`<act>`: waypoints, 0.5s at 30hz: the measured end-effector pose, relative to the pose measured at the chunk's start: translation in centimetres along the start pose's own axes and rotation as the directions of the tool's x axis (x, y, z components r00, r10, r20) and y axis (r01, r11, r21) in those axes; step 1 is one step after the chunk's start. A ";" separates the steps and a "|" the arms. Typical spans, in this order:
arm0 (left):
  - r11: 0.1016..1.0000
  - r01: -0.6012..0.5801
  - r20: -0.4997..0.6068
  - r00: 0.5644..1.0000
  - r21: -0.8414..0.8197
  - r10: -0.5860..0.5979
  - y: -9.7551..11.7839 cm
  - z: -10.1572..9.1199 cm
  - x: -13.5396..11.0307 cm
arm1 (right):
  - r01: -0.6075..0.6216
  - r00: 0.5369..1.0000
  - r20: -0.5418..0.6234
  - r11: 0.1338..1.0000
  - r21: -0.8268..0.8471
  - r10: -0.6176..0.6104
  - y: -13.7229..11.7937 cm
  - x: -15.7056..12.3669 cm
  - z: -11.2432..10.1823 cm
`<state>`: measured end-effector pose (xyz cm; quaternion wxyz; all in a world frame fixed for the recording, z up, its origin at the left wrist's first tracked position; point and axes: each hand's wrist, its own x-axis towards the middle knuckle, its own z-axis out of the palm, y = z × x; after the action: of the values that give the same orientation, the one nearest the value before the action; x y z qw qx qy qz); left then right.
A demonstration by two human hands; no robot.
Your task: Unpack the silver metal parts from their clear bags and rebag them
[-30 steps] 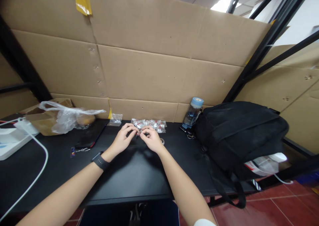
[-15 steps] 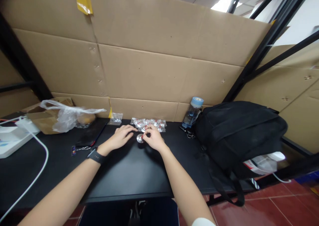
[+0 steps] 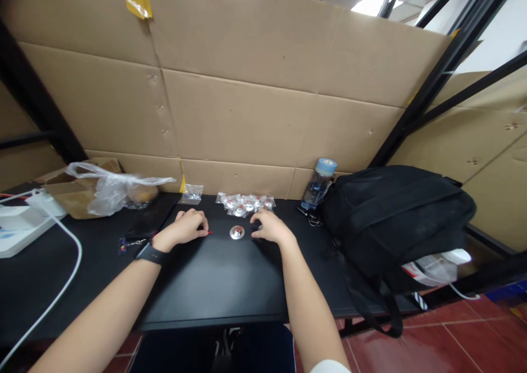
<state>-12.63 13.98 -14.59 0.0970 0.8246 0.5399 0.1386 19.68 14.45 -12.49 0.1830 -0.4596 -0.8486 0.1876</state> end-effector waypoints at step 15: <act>0.979 -0.144 -0.129 0.984 -0.146 0.126 3.4 0.8 0.6 | -0.309 0.940 0.133 0.949 -0.065 0.315 0.6 -0.6 -1.4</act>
<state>-9.23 13.14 -14.22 0.1186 0.8396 0.4751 0.2351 21.09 14.49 -11.67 0.0802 -0.5776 -0.7797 0.2278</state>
